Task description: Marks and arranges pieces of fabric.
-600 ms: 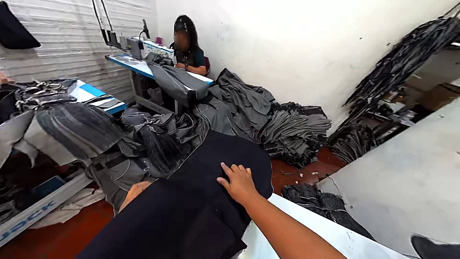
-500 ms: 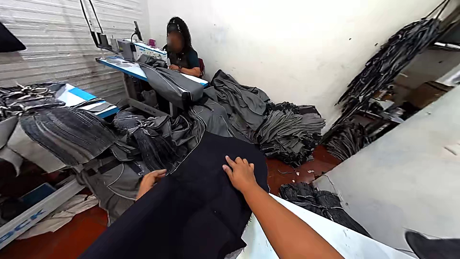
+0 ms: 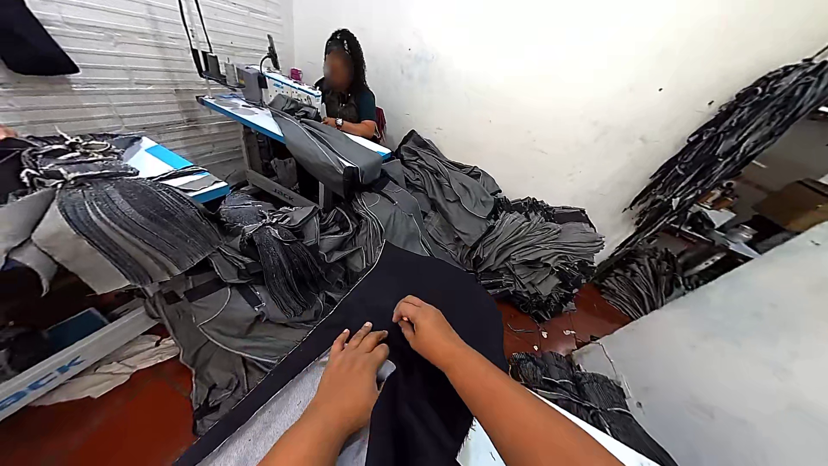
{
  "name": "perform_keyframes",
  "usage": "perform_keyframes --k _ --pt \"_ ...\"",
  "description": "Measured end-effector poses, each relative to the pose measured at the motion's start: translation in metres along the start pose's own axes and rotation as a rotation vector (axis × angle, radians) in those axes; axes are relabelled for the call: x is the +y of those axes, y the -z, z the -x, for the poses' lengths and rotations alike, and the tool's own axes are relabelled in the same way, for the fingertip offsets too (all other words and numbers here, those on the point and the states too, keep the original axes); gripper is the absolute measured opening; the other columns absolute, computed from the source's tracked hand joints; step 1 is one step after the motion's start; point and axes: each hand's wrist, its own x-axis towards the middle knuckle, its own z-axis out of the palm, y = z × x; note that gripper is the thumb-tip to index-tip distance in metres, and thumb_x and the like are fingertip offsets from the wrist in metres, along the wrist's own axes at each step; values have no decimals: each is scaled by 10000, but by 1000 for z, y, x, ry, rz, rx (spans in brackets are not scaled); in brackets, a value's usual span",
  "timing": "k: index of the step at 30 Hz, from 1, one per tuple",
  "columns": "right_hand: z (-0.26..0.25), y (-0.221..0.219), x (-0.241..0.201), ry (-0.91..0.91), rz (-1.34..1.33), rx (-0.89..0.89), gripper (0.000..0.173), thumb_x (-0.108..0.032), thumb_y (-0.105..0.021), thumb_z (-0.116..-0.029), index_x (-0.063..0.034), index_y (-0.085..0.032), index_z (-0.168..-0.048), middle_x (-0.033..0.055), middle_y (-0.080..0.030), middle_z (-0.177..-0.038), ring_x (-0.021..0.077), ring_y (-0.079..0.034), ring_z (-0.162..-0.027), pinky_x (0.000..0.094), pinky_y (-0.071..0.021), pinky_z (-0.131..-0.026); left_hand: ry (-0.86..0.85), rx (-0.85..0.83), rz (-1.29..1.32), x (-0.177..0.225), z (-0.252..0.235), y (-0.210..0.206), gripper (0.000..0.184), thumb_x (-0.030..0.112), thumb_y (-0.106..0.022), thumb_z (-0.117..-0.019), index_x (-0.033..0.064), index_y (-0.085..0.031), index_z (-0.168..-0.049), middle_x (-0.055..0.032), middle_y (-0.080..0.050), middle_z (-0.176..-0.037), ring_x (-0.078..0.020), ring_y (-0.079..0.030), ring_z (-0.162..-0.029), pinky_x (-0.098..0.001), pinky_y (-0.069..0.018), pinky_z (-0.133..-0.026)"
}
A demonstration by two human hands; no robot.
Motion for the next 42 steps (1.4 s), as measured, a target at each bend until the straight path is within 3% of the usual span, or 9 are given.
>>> perform_keyframes --k 5,8,12,16,24,29,33,37,42 --pt "-6 -11 5 -9 -166 44 285 49 -517 -966 22 -745 -1133 169 -686 -1270 241 -628 -1206 339 -468 -1067 -161 103 17 -11 -2 -16 222 131 -561 -957 22 -696 -1096 -104 -500 -1563 -327 -329 -1534 -613 -180 -1237" --pt "-7 -13 9 -43 -217 106 297 31 -542 -951 -8 -755 -1155 174 -644 -1192 174 -617 -1037 255 -507 -922 -153 123 19 -11 -2 -17 213 130 -552 -967 33 -703 -1081 -95 -544 -1522 -330 -359 -1517 -617 -205 -1226" --pt "-6 -12 19 -73 -173 178 290 -81 -639 -949 -37 -743 -1216 126 -705 -1076 165 -663 -965 286 -537 -902 -149 105 35 -12 -2 -15 216 147 -565 -950 45 -702 -1082 -92 -557 -1502 -322 -347 -1523 -611 -191 -1232" --pt "-19 -12 15 -242 -196 256 203 -171 -753 -907 -6 -760 -1025 102 -722 -945 146 -666 -862 296 -537 -831 -125 96 74 -12 -1 -13 225 140 -600 -915 40 -702 -1089 -113 -597 -1436 -313 -352 -1518 -593 -180 -1242" --pt "11 -15 21 30 -129 141 189 -146 -669 -941 10 -754 -1003 148 -727 -1007 234 -673 -941 356 -533 -899 -129 119 97 -13 0 -12 239 168 -622 -896 25 -710 -1067 -150 -634 -1359 -340 -383 -1497 -589 -200 -1240" --pt "-19 -9 31 -187 -162 246 186 -151 -684 -958 12 -745 -1022 134 -705 -954 193 -652 -863 346 -531 -838 -121 138 86 -13 0 -14 219 143 -642 -872 21 -708 -1041 -148 -644 -1345 -341 -394 -1492 -583 -206 -1239" --pt "0 -21 25 -6 -240 207 194 -156 -685 -936 16 -755 -990 139 -724 -954 196 -673 -893 338 -544 -860 -125 147 96 -13 -1 -14 220 122 -651 -866 12 -716 -1046 -156 -648 -1345 -345 -406 -1484 -589 -209 -1238" --pt "16 -17 41 -67 -387 316 152 -139 -703 -912 -1 -742 -960 53 -699 -898 51 -630 -783 214 -529 -749 -111 130 118 -12 0 -12 223 129 -637 -882 16 -714 -1059 -157 -635 -1359 -342 -393 -1491 -585 -196 -1242" --pt "24 -24 19 6 -206 220 194 -167 -688 -932 10 -761 -964 132 -725 -924 206 -675 -878 344 -545 -852 -106 121 117 -10 0 -13 235 146 -612 -890 11 -703 -1059 -154 -637 -1358 -337 -392 -1492 -568 -184 -1249"
